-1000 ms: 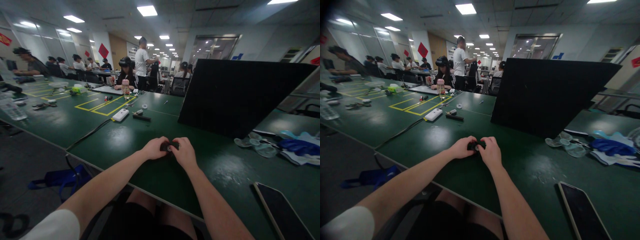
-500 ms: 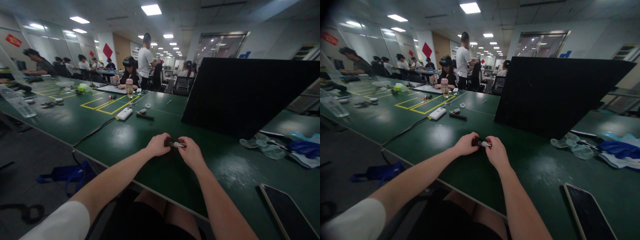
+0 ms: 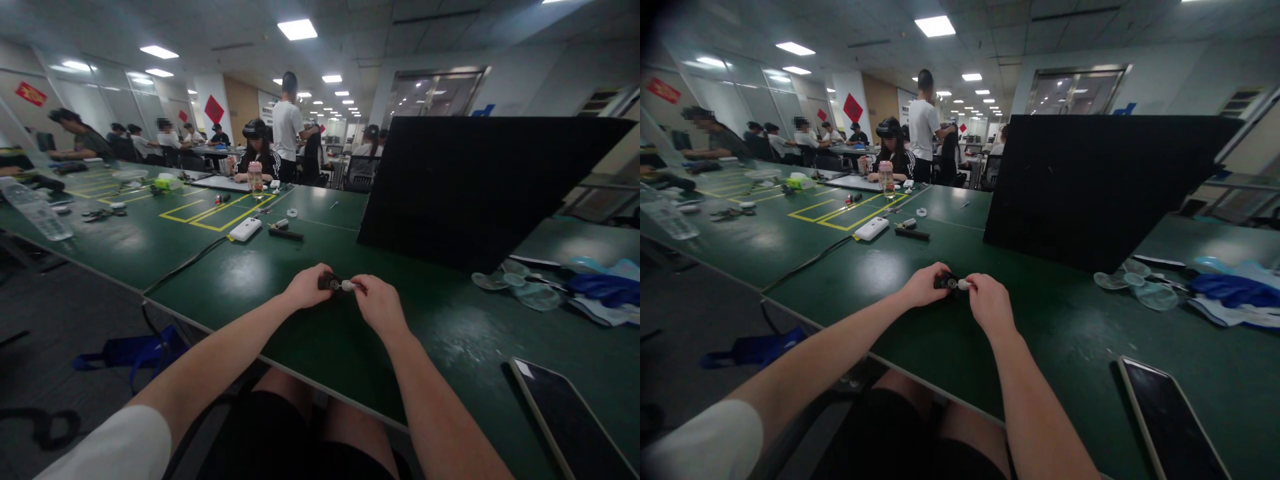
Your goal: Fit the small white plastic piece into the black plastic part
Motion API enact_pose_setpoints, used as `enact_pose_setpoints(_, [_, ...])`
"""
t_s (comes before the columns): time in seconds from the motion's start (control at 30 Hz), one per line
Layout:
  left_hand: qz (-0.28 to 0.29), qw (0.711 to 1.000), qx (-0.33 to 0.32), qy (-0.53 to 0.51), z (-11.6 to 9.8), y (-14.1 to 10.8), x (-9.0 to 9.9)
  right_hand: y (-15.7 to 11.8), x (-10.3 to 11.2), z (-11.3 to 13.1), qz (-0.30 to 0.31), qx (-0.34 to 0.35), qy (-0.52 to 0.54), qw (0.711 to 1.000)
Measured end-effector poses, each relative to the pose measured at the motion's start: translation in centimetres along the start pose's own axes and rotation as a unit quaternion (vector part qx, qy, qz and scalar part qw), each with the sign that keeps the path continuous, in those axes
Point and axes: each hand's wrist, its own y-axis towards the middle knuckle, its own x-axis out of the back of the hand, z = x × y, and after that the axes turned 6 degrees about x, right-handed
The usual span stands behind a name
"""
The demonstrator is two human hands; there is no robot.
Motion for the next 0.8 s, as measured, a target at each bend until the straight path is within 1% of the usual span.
enact_pose_setpoints(0.13, [-0.007,1.0,-0.022,0.003,-0.28,-0.39,-0.04,-0.2,0.31,0.05,-0.012,0.03,-0.011,0.999])
enact_pose_setpoints(0.2, [-0.008,1.0,-0.02,0.006,-0.49,-0.55,-0.06,-0.26,0.35,0.05,-0.01,0.04,-0.013,0.999])
enact_pose_setpoints(0.33, [-0.008,1.0,-0.01,0.007,-0.72,-0.65,-0.11,-0.25,0.26,0.06,0.01,0.032,-0.028,0.999])
enact_pose_setpoints(0.5, [-0.008,1.0,-0.012,-0.001,-0.5,-0.54,-0.16,-0.11,0.21,0.3,0.037,0.015,-0.049,0.998])
enact_pose_setpoints(0.8, [0.012,1.0,-0.004,-0.026,-0.43,-0.58,-0.28,-0.1,0.06,0.44,0.04,0.003,0.023,0.999])
